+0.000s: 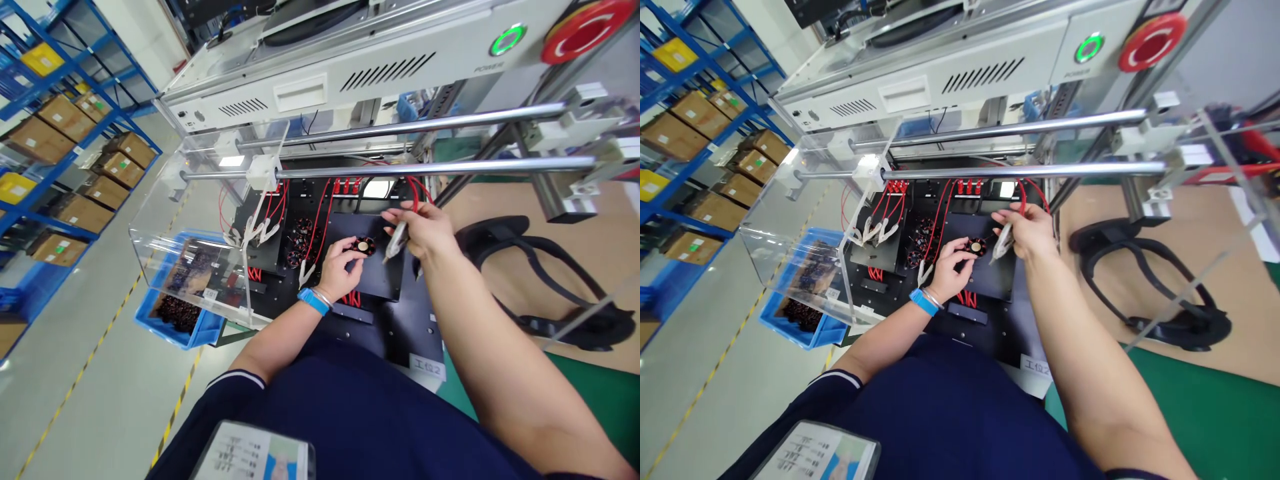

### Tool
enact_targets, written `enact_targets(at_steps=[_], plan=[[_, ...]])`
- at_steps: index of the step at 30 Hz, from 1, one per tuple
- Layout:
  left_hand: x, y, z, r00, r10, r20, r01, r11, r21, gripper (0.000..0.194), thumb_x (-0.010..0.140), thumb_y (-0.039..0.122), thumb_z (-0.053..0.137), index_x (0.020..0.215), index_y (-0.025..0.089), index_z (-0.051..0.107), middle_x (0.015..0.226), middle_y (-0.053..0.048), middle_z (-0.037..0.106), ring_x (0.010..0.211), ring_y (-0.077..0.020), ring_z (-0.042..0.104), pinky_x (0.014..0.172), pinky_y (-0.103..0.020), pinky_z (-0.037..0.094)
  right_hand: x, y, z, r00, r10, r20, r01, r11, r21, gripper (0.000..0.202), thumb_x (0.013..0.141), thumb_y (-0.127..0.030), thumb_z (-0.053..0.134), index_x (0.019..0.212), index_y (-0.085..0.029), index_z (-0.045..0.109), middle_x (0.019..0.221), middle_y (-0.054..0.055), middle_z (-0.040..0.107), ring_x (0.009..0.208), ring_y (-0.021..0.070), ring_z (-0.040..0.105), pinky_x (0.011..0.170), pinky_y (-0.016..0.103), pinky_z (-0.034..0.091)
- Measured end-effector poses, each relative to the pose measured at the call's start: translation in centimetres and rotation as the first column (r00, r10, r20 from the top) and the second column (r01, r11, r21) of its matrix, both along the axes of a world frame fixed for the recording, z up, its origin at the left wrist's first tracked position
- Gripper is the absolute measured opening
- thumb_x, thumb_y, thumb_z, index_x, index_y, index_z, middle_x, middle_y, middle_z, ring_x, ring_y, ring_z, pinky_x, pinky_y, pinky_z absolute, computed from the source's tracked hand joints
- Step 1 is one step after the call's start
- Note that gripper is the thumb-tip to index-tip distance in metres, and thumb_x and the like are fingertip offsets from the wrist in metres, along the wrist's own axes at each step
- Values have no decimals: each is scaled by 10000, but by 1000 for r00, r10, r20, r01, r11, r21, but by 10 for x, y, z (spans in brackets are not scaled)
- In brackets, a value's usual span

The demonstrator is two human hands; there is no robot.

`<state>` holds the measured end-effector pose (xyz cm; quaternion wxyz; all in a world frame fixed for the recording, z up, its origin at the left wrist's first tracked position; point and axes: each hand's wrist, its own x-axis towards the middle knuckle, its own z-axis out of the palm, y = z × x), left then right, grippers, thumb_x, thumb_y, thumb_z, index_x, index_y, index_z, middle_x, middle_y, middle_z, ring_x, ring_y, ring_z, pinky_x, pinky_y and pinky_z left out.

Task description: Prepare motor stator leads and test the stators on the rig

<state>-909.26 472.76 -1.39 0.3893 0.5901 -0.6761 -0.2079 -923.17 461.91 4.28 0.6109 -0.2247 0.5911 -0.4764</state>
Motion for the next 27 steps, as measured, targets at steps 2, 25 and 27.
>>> enact_targets(at_steps=[2,25,27], plan=[[1,-2,0,999,3,-49,-2,1000,16,108,863,149,598,887,175,700,1308,-130,574,1192,-210,570,1060,-434,484,10,-5,-3,1000,-27,7,27,999,-16,218,843,35,477,860,-182,478,725,-21,611,720,111,684,500,165,539],[1,-7,-11,938,97,-332,-28,978,207,62,824,174,685,856,150,732,1369,-154,557,1111,-224,642,866,-345,585,17,-8,-43,951,-19,-310,-65,964,-258,57,878,-234,483,920,-199,501,885,57,636,904,180,671,685,294,571],[0,-8,-14,916,145,-375,-52,968,247,70,825,182,684,859,139,728,1356,-158,564,1071,-216,665,840,-331,595,2,2,-51,893,-60,-445,-92,946,-311,156,889,-229,388,961,-175,516,1003,121,636,975,194,641,818,346,541]])
